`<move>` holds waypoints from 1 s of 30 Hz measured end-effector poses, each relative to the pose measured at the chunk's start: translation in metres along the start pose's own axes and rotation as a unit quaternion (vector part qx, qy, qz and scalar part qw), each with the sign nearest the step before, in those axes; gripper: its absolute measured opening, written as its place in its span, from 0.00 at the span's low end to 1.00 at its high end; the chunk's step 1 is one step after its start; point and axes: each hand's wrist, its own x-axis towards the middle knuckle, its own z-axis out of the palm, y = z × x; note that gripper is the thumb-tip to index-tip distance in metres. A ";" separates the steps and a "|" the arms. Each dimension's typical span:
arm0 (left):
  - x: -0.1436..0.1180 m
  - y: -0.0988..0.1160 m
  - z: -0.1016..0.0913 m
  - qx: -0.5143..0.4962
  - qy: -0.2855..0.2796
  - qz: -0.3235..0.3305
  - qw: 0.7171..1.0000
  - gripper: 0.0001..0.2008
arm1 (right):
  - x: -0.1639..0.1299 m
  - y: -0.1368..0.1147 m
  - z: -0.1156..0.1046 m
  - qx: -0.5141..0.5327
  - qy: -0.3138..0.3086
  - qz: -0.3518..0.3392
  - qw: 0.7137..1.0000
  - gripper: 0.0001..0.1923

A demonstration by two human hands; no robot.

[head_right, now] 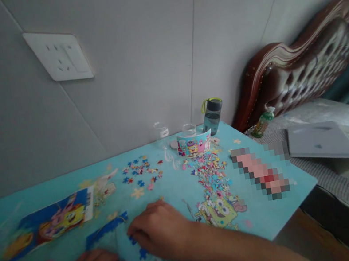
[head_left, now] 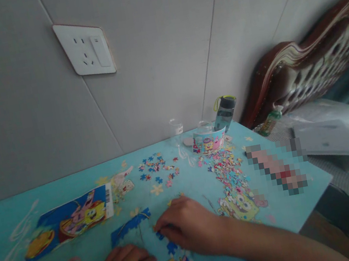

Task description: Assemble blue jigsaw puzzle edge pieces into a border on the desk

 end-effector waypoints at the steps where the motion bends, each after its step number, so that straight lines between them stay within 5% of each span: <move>1: 0.004 0.005 -0.001 -0.004 0.004 -0.006 1.000 0.14 | 0.000 0.000 0.000 0.016 0.012 0.013 1.000 0.10; 8: 0.028 0.031 -0.019 -0.050 0.002 -0.063 0.997 0.09 | 0.003 0.001 0.001 0.145 0.070 0.121 0.980 0.09; 12: 0.025 0.034 -0.022 -0.063 0.017 -0.116 0.991 0.06 | 0.004 -0.003 0.005 0.236 0.054 0.140 0.960 0.08; 18: 0.023 0.033 -0.025 -0.068 0.056 -0.209 0.974 0.15 | 0.004 -0.020 0.013 0.345 0.018 0.170 0.923 0.07; 30: 0.028 0.030 -0.039 -0.052 0.026 -0.166 0.984 0.12 | 0.002 -0.019 0.016 0.328 -0.007 0.172 0.929 0.09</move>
